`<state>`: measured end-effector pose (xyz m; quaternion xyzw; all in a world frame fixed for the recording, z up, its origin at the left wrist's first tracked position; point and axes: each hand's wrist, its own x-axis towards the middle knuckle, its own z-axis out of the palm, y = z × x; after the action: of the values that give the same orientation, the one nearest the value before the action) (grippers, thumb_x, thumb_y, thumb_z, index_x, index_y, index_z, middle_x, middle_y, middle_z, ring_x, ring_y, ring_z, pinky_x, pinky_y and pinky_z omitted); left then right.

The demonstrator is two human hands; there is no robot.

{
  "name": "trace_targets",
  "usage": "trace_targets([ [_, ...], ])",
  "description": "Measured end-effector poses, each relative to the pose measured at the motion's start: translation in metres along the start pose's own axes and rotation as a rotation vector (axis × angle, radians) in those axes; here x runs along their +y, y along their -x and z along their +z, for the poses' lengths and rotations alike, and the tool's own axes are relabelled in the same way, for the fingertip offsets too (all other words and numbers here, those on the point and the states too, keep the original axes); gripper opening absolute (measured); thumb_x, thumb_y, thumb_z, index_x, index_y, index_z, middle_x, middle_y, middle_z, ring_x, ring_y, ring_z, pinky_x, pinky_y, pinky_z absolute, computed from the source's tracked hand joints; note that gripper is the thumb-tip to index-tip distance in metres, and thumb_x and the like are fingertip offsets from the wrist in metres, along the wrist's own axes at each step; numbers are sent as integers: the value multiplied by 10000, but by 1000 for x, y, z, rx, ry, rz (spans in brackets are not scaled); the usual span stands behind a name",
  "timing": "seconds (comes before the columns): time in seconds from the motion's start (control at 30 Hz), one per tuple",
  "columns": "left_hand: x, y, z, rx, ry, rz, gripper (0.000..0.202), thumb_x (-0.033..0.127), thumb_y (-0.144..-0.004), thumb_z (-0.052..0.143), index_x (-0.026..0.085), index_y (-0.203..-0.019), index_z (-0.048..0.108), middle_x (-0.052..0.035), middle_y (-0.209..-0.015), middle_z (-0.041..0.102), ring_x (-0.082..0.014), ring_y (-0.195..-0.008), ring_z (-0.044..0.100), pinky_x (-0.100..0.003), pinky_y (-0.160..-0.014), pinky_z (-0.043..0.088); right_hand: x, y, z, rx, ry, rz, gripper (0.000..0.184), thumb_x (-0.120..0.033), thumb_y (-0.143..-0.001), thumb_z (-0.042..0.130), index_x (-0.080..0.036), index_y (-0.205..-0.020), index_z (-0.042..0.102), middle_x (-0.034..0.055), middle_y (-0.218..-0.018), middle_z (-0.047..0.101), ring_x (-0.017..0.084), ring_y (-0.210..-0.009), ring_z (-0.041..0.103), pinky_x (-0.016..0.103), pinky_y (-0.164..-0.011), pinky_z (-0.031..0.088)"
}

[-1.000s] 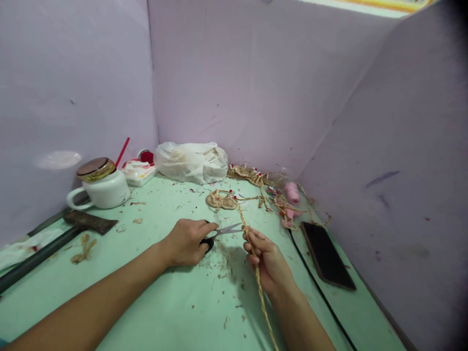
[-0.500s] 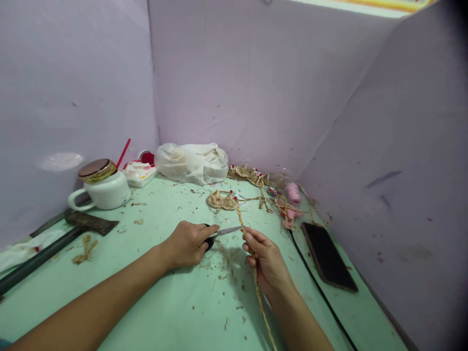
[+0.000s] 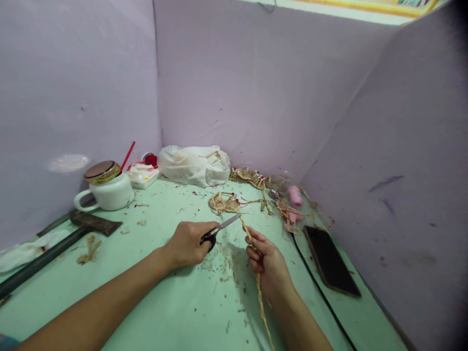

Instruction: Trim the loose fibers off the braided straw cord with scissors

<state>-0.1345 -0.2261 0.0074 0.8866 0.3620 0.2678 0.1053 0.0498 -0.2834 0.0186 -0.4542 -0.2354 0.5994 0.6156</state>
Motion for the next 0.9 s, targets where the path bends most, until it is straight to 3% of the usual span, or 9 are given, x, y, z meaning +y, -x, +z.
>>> trace_targets([
  [0.1,0,0,2,4,-79,-37,479,173,-651,483,239,-1126,499,-13,-902,643,-170,-775,585,-255,-671,420,-1,0,0,-39,13,16,306,-281,-640,649,-172,-924,617,-72,-585,323,16,-396,145,148,-332,44],
  [0.33,-2,0,6,-43,-206,-14,505,202,-670,468,223,-1174,453,-35,-896,624,-207,-785,587,-305,-664,434,2,0,0,-23,98,-17,399,-330,-635,673,-158,-986,597,-93,-536,207,39,-427,100,172,-362,55],
  [0.9,-7,-1,6,-62,-214,41,517,98,-674,419,199,-1178,467,-45,-921,658,-202,-770,613,-292,-610,446,1,3,2,-19,165,-23,449,-354,-622,671,-167,-1022,591,-97,-504,192,56,-435,103,195,-384,56],
])
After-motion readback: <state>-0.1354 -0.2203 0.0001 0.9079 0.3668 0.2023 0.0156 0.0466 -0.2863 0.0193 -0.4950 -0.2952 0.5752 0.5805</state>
